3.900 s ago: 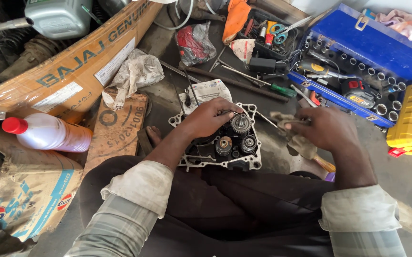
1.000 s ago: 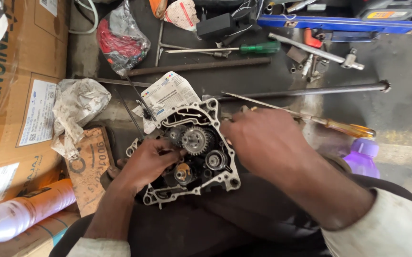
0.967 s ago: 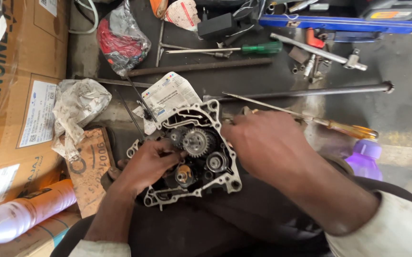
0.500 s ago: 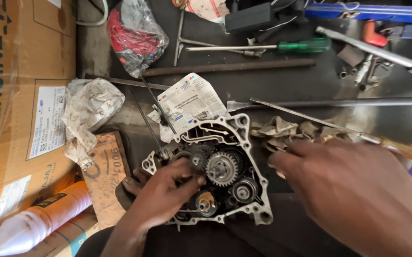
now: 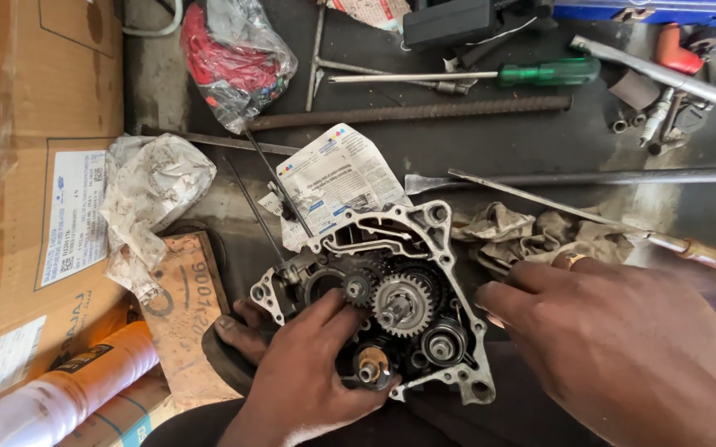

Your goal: The person sits on the workshop floor and works on a motorcycle engine crankcase. They wipe parts and the crankcase with a rag, then fit gears, bearings and shafts into the crankcase by hand, pressing components into place.

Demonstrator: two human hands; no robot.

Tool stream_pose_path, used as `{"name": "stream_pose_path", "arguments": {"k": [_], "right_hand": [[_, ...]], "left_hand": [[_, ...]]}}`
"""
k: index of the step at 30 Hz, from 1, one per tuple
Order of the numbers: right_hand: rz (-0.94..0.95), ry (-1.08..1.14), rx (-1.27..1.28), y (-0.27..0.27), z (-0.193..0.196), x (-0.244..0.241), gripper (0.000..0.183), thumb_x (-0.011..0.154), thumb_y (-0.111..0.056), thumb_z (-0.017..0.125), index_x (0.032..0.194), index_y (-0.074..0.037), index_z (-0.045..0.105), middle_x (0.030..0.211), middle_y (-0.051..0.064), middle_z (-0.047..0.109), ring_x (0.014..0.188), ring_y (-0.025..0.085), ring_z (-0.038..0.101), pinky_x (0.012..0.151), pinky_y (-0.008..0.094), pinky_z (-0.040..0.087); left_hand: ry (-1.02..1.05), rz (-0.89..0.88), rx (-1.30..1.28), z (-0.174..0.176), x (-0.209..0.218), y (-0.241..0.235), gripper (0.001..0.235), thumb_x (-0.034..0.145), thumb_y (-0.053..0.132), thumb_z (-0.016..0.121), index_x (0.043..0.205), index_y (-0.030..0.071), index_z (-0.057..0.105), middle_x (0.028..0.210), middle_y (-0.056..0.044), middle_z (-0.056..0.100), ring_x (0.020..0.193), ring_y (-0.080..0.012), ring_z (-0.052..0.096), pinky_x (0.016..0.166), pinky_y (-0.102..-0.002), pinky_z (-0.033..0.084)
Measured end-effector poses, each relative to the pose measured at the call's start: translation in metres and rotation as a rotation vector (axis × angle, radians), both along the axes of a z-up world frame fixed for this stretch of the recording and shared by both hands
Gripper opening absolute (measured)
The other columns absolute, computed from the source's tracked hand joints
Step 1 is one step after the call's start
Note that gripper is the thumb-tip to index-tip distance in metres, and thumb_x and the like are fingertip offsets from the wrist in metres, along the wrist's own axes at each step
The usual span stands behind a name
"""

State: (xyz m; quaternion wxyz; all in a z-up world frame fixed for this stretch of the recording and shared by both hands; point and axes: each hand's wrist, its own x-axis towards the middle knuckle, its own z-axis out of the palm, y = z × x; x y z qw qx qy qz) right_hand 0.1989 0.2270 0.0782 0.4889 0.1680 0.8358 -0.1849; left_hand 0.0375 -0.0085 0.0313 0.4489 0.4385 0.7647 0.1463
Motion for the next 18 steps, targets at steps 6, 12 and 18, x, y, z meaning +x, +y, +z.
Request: {"name": "stream_pose_path", "arguments": {"k": [6, 12, 18], "right_hand": [[-0.002, 0.032, -0.032, -0.003, 0.001, -0.002, 0.03, 0.097, -0.036, 0.054, 0.126, -0.033, 0.063, 0.115, -0.006, 0.066, 0.105, 0.021, 0.072, 0.088, 0.04, 0.059], [-0.021, 0.082, -0.063, -0.004, 0.005, -0.01, 0.022, 0.095, -0.032, 0.054, 0.114, -0.026, 0.064, 0.104, -0.002, 0.066, 0.096, 0.023, 0.073, 0.083, 0.042, 0.058], [-0.044, 0.283, 0.004, -0.016, 0.009, -0.005, 0.02, 0.094, -0.041, 0.058, 0.098, -0.022, 0.065, 0.089, -0.002, 0.066, 0.085, 0.025, 0.07, 0.072, 0.043, 0.057]], "left_hand": [[0.013, 0.051, 0.086, -0.003, 0.003, -0.002, 0.074, 0.063, 0.042, 0.088, 0.119, -0.001, 0.067, 0.118, -0.016, 0.064, 0.106, -0.0343, 0.068, 0.089, -0.043, 0.054], [0.067, 0.028, 0.096, 0.002, 0.008, -0.002, 0.069, 0.064, 0.04, 0.087, 0.117, 0.0, 0.068, 0.115, -0.015, 0.066, 0.107, -0.033, 0.067, 0.09, -0.043, 0.054], [0.089, 0.039, 0.136, 0.006, 0.008, -0.004, 0.07, 0.065, 0.04, 0.087, 0.121, 0.002, 0.067, 0.121, -0.014, 0.065, 0.114, -0.0339, 0.063, 0.094, -0.044, 0.051]]}}
